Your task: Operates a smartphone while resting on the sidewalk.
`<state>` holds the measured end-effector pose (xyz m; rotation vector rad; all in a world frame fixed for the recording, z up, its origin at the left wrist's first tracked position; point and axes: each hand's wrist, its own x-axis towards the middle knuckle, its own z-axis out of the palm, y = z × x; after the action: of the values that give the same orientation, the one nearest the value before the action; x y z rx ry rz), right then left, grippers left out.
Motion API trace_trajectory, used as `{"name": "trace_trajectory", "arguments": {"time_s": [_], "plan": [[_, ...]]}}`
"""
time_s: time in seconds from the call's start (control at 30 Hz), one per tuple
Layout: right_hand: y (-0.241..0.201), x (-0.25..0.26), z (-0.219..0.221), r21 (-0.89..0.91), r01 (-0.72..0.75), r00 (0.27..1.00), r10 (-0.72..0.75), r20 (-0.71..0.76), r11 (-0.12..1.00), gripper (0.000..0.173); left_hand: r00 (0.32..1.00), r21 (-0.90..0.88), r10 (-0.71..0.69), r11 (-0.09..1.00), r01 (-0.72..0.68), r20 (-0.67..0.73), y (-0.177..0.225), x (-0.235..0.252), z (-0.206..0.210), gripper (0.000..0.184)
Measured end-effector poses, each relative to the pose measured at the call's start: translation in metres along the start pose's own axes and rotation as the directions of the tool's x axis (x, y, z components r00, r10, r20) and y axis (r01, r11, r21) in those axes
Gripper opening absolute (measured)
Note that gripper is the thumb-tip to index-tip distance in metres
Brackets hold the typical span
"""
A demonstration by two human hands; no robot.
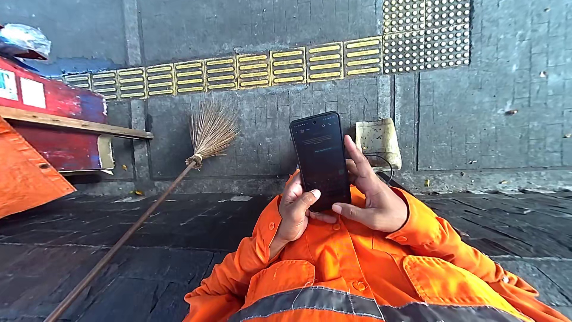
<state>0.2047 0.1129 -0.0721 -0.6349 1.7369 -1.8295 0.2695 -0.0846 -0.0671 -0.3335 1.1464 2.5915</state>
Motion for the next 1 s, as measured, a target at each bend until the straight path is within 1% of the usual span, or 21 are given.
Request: {"name": "trace_trajectory", "arguments": {"time_s": [0.13,0.3,0.47,0.6,0.83,1.0], "plan": [[-0.001,0.004,-0.002,0.080,0.004,0.999,-0.001,-0.043,0.997,0.113,1.000,0.033,-0.020,0.999,0.020,-0.004,0.000,-0.001,0.001,0.032],[-0.002,0.011,0.002,0.114,0.023,0.989,-0.006,-0.149,0.993,0.117,1.000,0.072,-0.018,0.997,0.018,-0.002,-0.001,0.000,0.002,0.035],[-0.001,0.009,0.005,0.089,-0.008,0.996,0.016,-0.090,0.996,0.114,1.000,0.056,-0.030,0.998,0.030,0.004,-0.001,-0.001,0.000,0.034],[0.000,0.008,0.008,0.104,-0.023,0.997,0.031,-0.075,0.994,0.116,1.000,0.051,-0.020,0.999,0.021,-0.006,-0.002,-0.002,0.000,0.034],[-0.001,0.008,0.007,0.076,-0.036,0.997,0.041,-0.066,0.996,0.116,1.000,0.060,-0.015,0.998,0.014,0.007,-0.003,-0.002,-0.002,0.035],[0.000,0.008,0.006,0.061,-0.021,0.998,0.025,-0.058,0.998,0.115,1.000,0.051,-0.017,0.999,0.016,0.008,-0.002,-0.003,-0.002,0.034]]}}
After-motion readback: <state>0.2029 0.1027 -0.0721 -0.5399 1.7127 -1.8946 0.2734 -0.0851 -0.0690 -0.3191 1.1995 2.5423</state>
